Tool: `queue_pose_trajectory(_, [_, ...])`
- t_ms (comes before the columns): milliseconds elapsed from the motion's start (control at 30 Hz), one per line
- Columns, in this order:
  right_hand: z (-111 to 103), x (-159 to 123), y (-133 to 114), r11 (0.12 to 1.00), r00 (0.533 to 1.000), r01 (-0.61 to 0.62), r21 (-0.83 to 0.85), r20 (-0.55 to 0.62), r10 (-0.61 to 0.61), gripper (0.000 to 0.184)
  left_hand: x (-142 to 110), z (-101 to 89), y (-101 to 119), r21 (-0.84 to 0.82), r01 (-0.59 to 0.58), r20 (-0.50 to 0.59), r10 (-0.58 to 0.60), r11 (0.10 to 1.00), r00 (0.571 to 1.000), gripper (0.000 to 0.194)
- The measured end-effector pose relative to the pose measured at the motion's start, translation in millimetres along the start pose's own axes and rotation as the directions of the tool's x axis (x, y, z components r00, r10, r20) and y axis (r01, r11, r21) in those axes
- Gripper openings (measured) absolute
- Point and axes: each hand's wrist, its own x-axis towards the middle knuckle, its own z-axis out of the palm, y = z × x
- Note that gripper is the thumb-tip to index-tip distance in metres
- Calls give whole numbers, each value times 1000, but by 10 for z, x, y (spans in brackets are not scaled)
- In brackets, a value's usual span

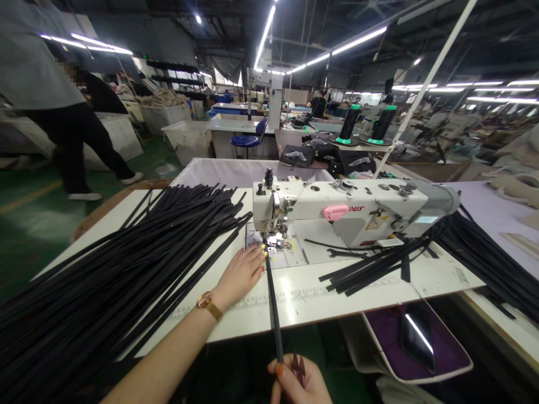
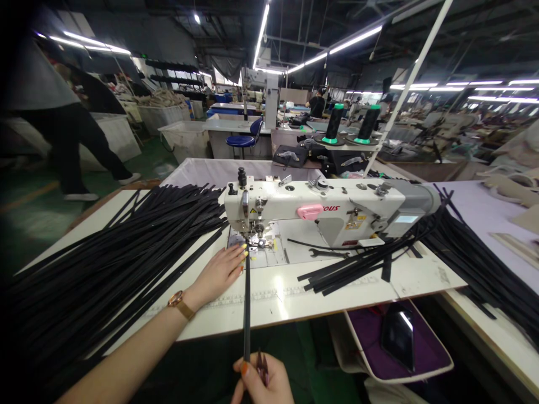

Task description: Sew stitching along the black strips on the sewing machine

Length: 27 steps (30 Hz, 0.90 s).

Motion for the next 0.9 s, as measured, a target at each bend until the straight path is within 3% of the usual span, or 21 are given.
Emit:
queue_pose_trajectory(233, [-44,140,-96,990,998,57,-130,40,-52,50,0,-8,-6,0,6,13,-6,1000,1000,41])
queue_pose_trajectory(367, [-187,41,-330,901,985,154,-405,-12,-174,41,-2,-29,6,-3,5,9,-5,1000,1000,41])
queue_pose_trajectory(433, [-284,-10,-516,761,965,199,-618,-12,-262,30,-2,-35,11,-8,3,8,-3,1000,1000,41])
queue_pose_trajectory(533, [-375,8,-776,435,919,232,-870,50,-391,18,-2,-33,13,-10,4,4,-4,1000,1000,40])
queue_pose_trajectory(667, [-329,260,-958,76,861,271,-959,206,-465,11,-2,-31,14,-10,0,-8,0,1000,1000,39])
queue_pose_trajectory(767, [-239,493,-994,-62,850,275,-959,273,-451,7,-6,-45,19,-25,-8,-32,8,1000,999,37])
queue_pose_trajectory(900, [-173,661,-998,-142,850,240,-960,278,-446,8,-12,-56,16,-62,-33,-70,29,998,997,36])
